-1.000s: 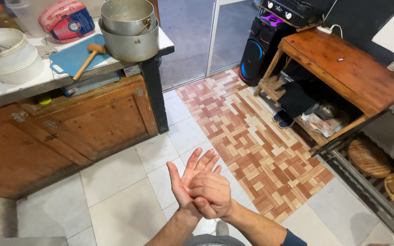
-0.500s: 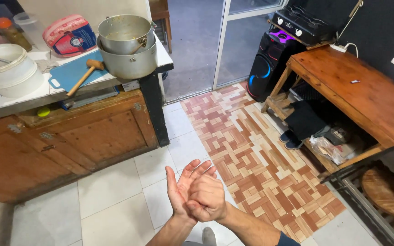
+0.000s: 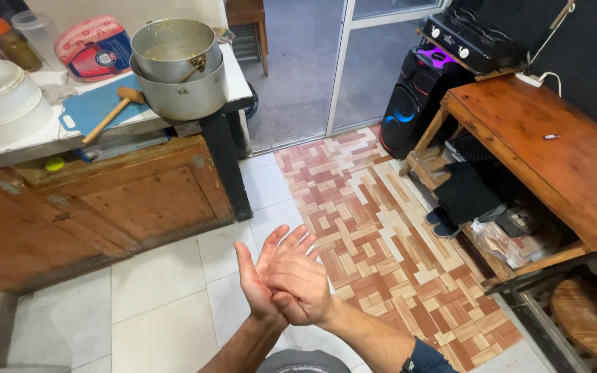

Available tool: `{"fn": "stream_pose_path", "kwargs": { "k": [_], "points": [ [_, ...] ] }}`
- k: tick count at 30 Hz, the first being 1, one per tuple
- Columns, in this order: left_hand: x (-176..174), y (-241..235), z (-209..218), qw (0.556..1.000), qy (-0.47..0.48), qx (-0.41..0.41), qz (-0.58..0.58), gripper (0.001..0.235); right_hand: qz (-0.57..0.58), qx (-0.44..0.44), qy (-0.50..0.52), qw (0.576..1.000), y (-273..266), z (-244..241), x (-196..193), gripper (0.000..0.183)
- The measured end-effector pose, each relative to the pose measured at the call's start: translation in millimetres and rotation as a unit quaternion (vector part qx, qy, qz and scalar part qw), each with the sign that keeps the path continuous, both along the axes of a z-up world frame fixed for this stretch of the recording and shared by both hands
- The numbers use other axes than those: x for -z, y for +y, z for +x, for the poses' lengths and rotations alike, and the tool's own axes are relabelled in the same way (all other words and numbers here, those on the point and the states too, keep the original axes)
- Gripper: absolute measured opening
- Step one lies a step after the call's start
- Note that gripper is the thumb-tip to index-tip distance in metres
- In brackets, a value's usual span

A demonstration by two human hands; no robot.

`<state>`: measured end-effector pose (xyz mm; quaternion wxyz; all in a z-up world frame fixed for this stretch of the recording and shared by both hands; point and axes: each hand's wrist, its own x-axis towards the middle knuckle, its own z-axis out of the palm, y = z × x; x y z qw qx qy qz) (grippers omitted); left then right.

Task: The recorder is portioning ground meat using a scale and rolling it into meatballs by hand.

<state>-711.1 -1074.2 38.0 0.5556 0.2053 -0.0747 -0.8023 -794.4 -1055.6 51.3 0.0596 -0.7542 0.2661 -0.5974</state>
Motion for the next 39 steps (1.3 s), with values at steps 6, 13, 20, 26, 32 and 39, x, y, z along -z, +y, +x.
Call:
{"fn": "stream_pose_path", "kwargs": {
  "k": [6,13,20,26,32,39],
  "points": [
    [29.3,-8.8,-10.5,0.993,-0.031,-0.029,-0.111,0.09,-0.02,0.083,-0.06,0.995,-20.9,-5.7,29.5,0.051],
    [19.0,-6.6,-3.8,0.998,-0.012,-0.061,-0.02,0.085,-0.005,0.049,-0.013,0.999,-13.7,-6.2,22.5,0.069],
    [38.1,-2.3,11.9,0.987,-0.008,-0.086,-0.132,0.09,0.023,-0.032,-0.027,0.999,-21.4,17.0,28.7,0.06],
    [37.1,-15.4,44.8,0.989,0.031,-0.088,-0.116,0.088,-0.014,-0.074,-0.012,0.997,-33.6,45.9,26.6,0.059],
    [26.4,-15.9,83.2,0.992,-0.015,-0.094,-0.08,0.094,0.012,-0.072,-0.046,0.996,-43.4,85.8,26.4,0.047],
    [41.7,-18.5,125.1,0.993,0.017,-0.102,-0.056,0.09,0.01,-0.093,-0.004,0.996,-37.3,134.4,9.0,0.037]
  ]
}}
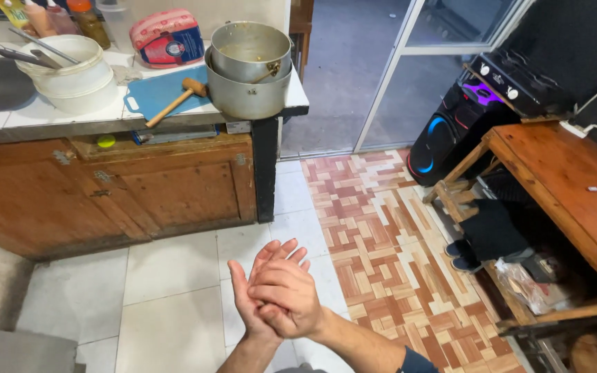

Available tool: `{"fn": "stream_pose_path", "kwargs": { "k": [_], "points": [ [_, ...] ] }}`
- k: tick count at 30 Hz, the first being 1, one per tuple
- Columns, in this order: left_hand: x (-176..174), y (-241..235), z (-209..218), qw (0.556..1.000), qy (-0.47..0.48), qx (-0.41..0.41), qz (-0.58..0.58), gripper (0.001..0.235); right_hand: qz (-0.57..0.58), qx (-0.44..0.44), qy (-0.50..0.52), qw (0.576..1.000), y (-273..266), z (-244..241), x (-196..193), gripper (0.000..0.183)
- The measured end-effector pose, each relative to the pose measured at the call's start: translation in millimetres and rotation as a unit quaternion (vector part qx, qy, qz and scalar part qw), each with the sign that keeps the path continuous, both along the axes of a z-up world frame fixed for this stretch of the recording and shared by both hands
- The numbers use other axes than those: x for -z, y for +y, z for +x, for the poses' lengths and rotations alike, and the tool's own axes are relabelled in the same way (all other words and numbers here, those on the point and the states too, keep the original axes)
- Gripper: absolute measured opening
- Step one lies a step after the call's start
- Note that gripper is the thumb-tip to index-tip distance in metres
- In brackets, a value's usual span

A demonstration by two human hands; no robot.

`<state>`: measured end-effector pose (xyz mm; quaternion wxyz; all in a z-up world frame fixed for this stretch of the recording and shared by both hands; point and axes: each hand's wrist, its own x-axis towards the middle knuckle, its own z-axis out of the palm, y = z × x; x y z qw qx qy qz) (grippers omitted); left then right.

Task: The recorder is portioning ground meat using a scale and rolling it into meatballs by hand.

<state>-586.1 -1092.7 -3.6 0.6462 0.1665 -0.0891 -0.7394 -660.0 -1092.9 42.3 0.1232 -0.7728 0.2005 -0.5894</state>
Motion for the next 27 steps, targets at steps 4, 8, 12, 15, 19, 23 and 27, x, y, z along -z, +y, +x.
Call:
{"fn": "stream_pose_path", "kwargs": {
  "k": [4,8,12,15,19,23,27],
  "points": [
    [-0.5,-6.2,14.3,0.998,0.018,0.006,-0.055,0.087,-0.015,-0.033,-0.036,0.999,-17.5,6.3,15.2,0.041],
    [-5.9,-9.0,27.4,1.0,-0.014,-0.025,0.009,0.087,-0.01,0.005,0.016,1.0,-6.4,8.7,16.2,0.066],
    [-18.9,-4.4,28.1,0.999,-0.009,-0.001,0.036,0.083,0.02,0.011,-0.026,0.999,-1.0,8.0,33.0,0.054],
    [-9.7,-10.4,20.8,0.998,-0.061,0.012,0.006,0.085,0.027,0.01,-0.03,0.999,-16.8,12.5,18.7,0.046],
    [-32.9,-14.9,34.4,0.988,-0.034,0.027,0.149,0.088,-0.043,0.156,0.133,0.978,-17.4,6.1,-8.8,0.047],
    [-7.5,-18.3,39.7,0.998,0.031,0.051,0.016,0.08,-0.015,0.01,0.076,0.997,-17.1,10.1,4.9,0.058],
    [-16.6,-15.8,26.6,0.993,0.041,0.037,0.103,0.081,0.064,0.002,-0.003,0.998,-7.0,24.4,15.6,0.016]
  ]
}}
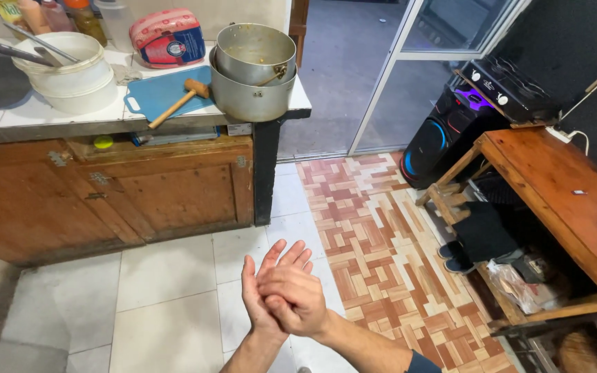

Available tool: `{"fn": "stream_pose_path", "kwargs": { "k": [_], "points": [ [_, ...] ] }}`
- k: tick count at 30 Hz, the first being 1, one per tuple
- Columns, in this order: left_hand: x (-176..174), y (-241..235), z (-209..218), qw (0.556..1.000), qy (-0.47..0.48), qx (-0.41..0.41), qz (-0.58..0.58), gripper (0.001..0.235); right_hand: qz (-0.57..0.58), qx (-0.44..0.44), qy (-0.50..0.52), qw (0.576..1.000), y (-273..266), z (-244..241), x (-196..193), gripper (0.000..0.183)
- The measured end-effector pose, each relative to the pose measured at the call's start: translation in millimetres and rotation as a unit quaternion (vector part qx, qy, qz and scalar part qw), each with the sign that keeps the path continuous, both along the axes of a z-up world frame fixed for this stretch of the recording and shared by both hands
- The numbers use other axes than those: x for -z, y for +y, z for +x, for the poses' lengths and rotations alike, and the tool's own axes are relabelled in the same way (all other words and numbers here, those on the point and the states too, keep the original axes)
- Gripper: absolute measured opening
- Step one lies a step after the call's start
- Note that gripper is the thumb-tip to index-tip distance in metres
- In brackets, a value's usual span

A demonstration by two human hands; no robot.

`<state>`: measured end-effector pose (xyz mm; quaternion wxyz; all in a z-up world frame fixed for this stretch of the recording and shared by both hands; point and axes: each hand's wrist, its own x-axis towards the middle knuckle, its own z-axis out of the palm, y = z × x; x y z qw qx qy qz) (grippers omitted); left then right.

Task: The recorder is portioning ground meat using a scale and rolling it into meatballs by hand.

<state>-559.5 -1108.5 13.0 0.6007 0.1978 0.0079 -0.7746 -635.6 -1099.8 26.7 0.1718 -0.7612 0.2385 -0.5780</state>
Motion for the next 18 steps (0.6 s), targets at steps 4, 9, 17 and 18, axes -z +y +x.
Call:
{"fn": "stream_pose_path", "kwargs": {
  "k": [4,9,17,18],
  "points": [
    [-0.5,2.8,2.4,1.0,-0.014,-0.01,0.017,0.085,-0.063,-0.02,-0.013,0.998,-8.1,-2.9,0.7,0.032],
    [44.7,-10.7,9.3,0.996,0.025,0.003,-0.089,0.086,-0.062,-0.074,0.099,0.99,-6.6,-12.3,-0.9,0.054],
    [42.3,-13.7,-1.2,0.996,0.035,0.011,-0.086,0.08,-0.098,-0.033,0.114,0.988,-19.2,-12.7,25.2,0.048],
    [60.0,-13.1,-3.2,0.977,0.076,0.016,-0.199,0.077,-0.13,-0.046,0.102,0.985,-22.0,-14.2,39.6,0.047]
  ]
}}
